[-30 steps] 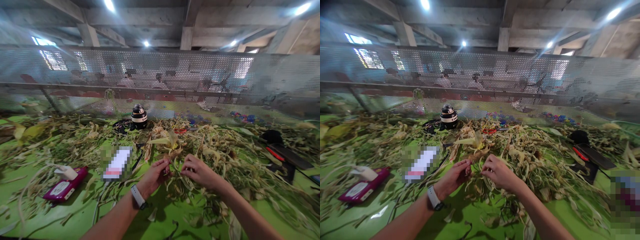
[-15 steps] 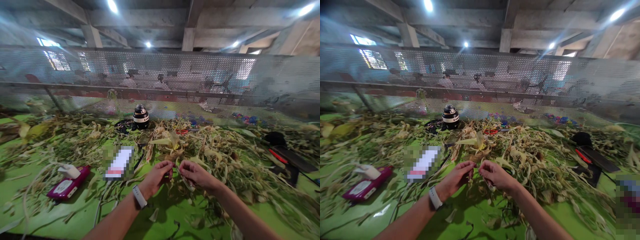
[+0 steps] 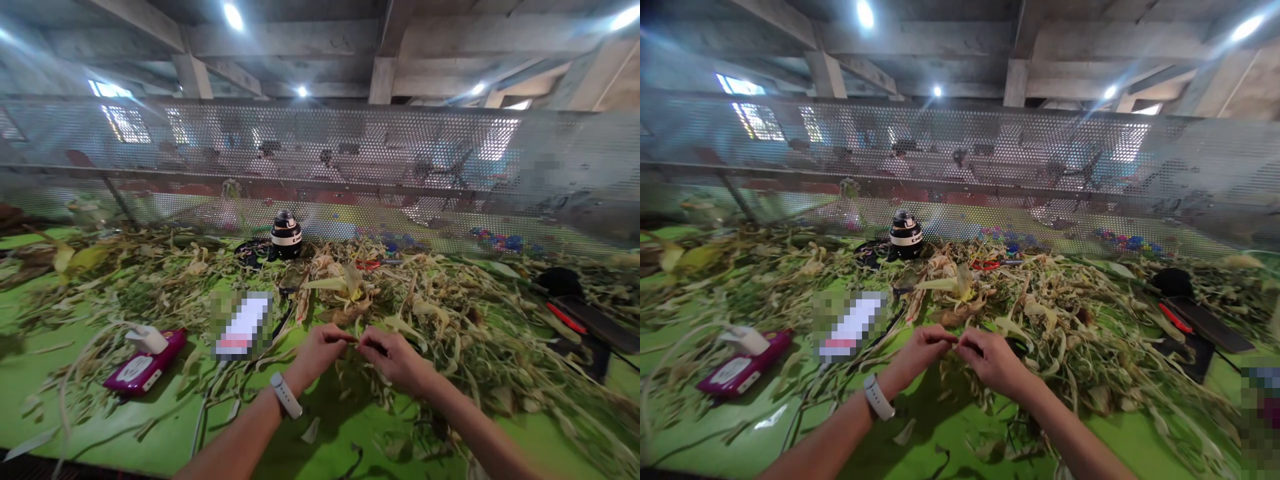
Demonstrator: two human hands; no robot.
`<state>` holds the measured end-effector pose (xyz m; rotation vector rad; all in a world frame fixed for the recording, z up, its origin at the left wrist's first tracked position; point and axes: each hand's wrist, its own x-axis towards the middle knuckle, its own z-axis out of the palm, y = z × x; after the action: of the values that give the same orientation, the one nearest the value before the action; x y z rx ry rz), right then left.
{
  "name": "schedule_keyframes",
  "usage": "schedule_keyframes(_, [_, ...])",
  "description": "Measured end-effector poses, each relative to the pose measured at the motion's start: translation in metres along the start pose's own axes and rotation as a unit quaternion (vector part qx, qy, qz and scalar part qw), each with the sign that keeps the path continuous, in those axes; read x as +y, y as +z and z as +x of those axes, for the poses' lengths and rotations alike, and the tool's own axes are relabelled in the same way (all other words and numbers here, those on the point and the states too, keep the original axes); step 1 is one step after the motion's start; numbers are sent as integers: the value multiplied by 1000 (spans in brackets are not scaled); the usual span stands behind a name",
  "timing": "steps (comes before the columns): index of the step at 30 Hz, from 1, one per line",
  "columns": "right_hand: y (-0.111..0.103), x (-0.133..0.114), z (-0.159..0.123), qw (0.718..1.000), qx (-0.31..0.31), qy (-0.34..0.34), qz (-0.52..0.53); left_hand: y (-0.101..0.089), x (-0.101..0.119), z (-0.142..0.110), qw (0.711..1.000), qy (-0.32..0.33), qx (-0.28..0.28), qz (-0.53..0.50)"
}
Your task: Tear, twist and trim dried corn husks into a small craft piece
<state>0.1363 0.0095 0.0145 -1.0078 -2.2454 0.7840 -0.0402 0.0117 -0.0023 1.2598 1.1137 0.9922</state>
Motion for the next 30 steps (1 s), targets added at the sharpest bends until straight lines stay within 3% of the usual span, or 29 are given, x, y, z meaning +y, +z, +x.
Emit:
schedule_keyframes(2, [5,-2,-2,1000,-7,-15,-13,1,-3,1,998,48,-16,43])
schedule_keyframes(6, [13,0,-4,1000,10,-13,6,2,-12,3,994,38,-93,34])
schedule_keyframes(13, [17,7,-3,990,63,83,96,1,-12,3,995,0,-102,22])
schedule_keyframes(16, [18,7,-2,988,83,88,94,1,-9,1,989,94,-39,109])
schedule_keyframes(19, [23,5,-1,976,123,111,141,3,-9,-1,957,219,45,182])
schedule_keyframes(21, [28,5,1,950,131,158,234,4,-12,-2,939,268,74,203])
schedule_keyframes(23, [31,5,3,901,119,218,356,6,-14,-3,927,295,84,216])
schedule_keyframes(27, [28,6,6,784,86,313,529,5,-16,-5,929,289,39,228])
schedule_keyframes(30, [21,7,6,736,75,350,575,3,-13,-6,937,265,-6,225])
